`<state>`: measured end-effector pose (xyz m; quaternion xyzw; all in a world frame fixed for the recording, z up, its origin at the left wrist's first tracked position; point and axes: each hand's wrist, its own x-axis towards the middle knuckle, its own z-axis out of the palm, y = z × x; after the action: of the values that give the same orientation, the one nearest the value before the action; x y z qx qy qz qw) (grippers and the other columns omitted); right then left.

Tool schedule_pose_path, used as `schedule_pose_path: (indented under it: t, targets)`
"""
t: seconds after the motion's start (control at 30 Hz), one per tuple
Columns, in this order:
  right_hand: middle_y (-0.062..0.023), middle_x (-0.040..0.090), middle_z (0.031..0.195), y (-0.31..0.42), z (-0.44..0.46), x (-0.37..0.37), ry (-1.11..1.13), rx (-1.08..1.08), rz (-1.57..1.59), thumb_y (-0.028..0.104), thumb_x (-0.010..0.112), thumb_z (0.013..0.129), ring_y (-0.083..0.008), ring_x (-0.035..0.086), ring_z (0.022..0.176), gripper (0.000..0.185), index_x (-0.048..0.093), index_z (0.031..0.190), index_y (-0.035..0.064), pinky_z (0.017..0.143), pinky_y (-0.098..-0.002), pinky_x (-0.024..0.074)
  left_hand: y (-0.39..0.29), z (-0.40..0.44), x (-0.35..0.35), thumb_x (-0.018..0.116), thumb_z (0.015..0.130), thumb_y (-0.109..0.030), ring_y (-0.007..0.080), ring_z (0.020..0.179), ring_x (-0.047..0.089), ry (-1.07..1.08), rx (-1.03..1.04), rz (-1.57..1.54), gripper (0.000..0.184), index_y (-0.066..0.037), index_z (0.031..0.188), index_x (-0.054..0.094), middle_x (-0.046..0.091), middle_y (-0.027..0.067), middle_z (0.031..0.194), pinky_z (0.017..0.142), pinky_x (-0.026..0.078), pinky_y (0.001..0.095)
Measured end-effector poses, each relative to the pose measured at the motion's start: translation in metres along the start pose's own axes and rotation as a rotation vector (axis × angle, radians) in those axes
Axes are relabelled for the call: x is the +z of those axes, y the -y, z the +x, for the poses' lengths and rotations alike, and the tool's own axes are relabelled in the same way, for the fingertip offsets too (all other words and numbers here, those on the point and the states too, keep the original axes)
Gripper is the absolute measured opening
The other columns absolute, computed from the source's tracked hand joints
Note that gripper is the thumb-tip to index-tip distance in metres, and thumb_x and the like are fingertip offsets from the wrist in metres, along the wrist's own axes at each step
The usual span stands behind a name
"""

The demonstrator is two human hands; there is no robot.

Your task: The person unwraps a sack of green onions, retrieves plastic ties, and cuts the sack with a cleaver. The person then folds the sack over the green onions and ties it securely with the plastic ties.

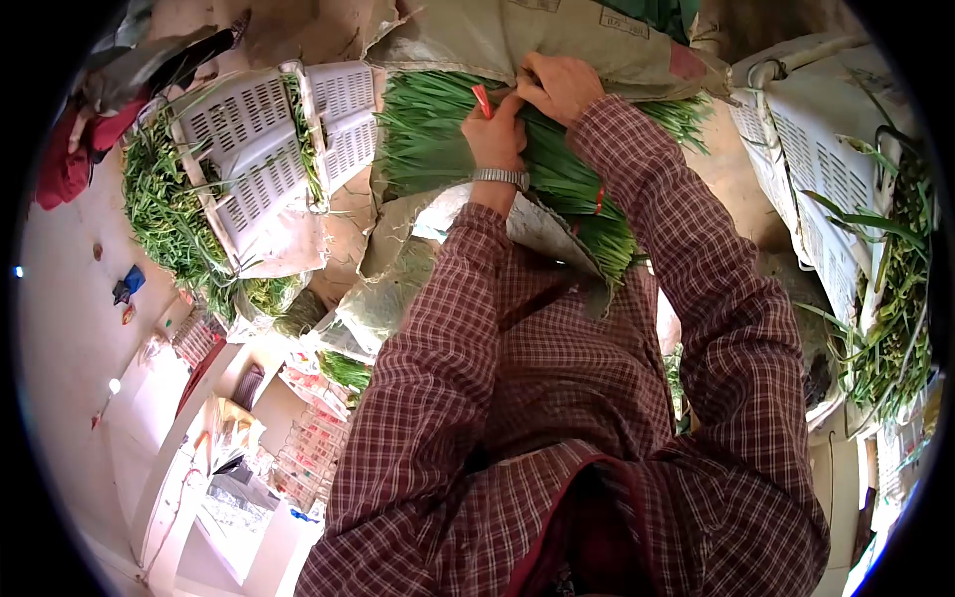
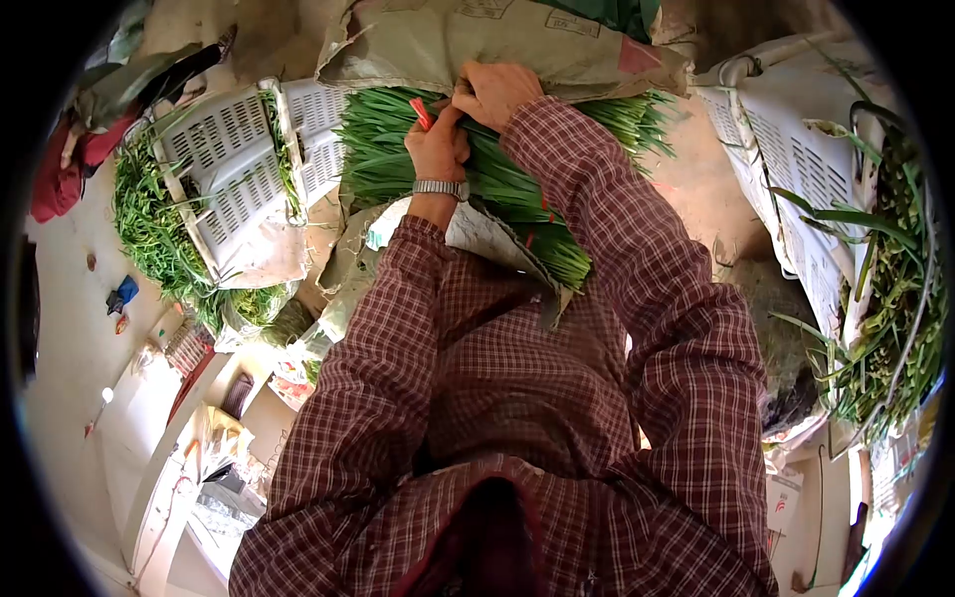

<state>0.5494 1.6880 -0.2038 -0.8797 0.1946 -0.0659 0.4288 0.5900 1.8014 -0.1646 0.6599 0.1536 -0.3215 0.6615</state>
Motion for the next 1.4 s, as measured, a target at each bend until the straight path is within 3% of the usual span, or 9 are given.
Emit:
schedule_pose_path:
  t: [0.17,0.33,0.47,0.5,0.67,0.87,1.13,1.27,1.4]
  targets:
    - [-0.0170,0.061,0.071,-0.004,0.002,-0.008,0.066,0.049,0.175,0.028,0.050,0.079,-0.0321,0.058,0.064,0.029,0.058,0.087,0.0013,0.061,-0.0408,0.0459,-0.003,-0.005,0.010,0.062,0.076,-0.002,0.0037,0.035,0.031,0.020,0.094,0.114,0.010,0.000,0.083,0.056,0.040,-0.0047,0.050,0.033,0.019,0.0212]
    - [-0.0171,0.060,0.070,-0.005,-0.001,-0.012,0.076,0.049,0.253,0.027,0.050,0.079,-0.0325,0.057,0.063,0.028,0.058,0.088,0.0007,0.060,-0.0408,0.0450,-0.007,-0.024,-0.002,0.064,0.075,-0.003,0.0021,0.045,0.035,0.137,0.282,0.251,0.043,0.001,0.113,0.044,0.044,-0.0058,0.061,0.038,0.024,0.0191]
    - [-0.0164,0.059,0.067,-0.005,0.003,-0.013,0.132,0.066,0.240,0.023,0.049,0.078,-0.0314,0.054,0.060,0.025,0.057,0.087,0.0006,0.059,-0.0395,0.0436,-0.019,-0.036,-0.009,0.066,0.072,-0.006,0.0117,0.078,0.048,0.197,0.268,0.123,0.064,0.005,0.125,0.032,0.049,0.0041,0.086,0.068,0.042,0.0239]
    - [-0.0164,0.059,0.067,-0.005,0.002,-0.013,0.134,0.066,0.243,0.023,0.049,0.078,-0.0314,0.054,0.060,0.025,0.057,0.087,0.0006,0.059,-0.0395,0.0436,-0.024,-0.040,-0.014,0.063,0.076,-0.012,0.0190,0.101,0.047,0.225,0.237,0.168,0.065,0.003,0.129,0.029,0.049,0.0115,0.109,0.085,0.040,0.0297]
    - [-0.0171,0.059,0.068,-0.006,0.001,-0.011,0.113,0.070,0.288,0.024,0.049,0.078,-0.0312,0.055,0.060,0.026,0.058,0.086,0.0010,0.059,-0.0393,0.0434,-0.059,-0.045,-0.045,0.050,0.087,-0.029,0.0278,0.116,0.043,0.235,0.212,0.049,0.051,-0.003,0.129,0.036,0.047,0.0163,0.122,0.098,0.030,0.0435]
    - [-0.0178,0.061,0.073,-0.005,0.002,-0.016,0.148,0.074,0.292,0.028,0.050,0.079,-0.0324,0.058,0.067,0.029,0.059,0.087,0.0016,0.064,-0.0406,0.0446,-0.078,-0.052,-0.074,0.058,0.083,-0.012,0.0178,0.088,0.059,-0.095,0.376,0.066,0.023,-0.004,0.105,0.059,0.061,0.0106,0.098,0.076,0.048,0.0283]
    - [-0.0192,0.061,0.085,-0.004,0.004,-0.020,0.247,0.134,0.318,0.030,0.049,0.082,-0.0315,0.057,0.076,0.033,0.057,0.094,-0.0001,0.070,-0.0387,0.0433,-0.050,-0.081,-0.039,0.065,0.076,-0.005,0.0111,0.074,0.055,0.161,0.541,0.768,0.018,0.000,0.092,0.060,0.060,0.0039,0.086,0.064,0.045,0.0226]
    - [-0.0195,0.060,0.084,-0.005,0.005,-0.019,0.236,0.139,0.314,0.030,0.049,0.082,-0.0312,0.057,0.075,0.033,0.057,0.093,-0.0007,0.069,-0.0386,0.0430,-0.034,-0.065,-0.013,0.068,0.071,-0.005,0.0108,0.066,0.052,0.223,0.844,1.148,0.015,0.000,0.083,0.062,0.056,0.0037,0.076,0.059,0.043,0.0243]
    - [-0.0193,0.060,0.082,-0.007,0.006,-0.024,0.279,0.111,0.302,0.030,0.049,0.081,-0.0313,0.057,0.074,0.034,0.056,0.092,-0.0014,0.067,-0.0386,0.0427,-0.026,-0.045,-0.004,0.068,0.072,-0.005,0.0091,0.064,0.052,0.217,0.750,1.090,0.011,0.000,0.080,0.063,0.057,0.0017,0.074,0.056,0.042,0.0229]
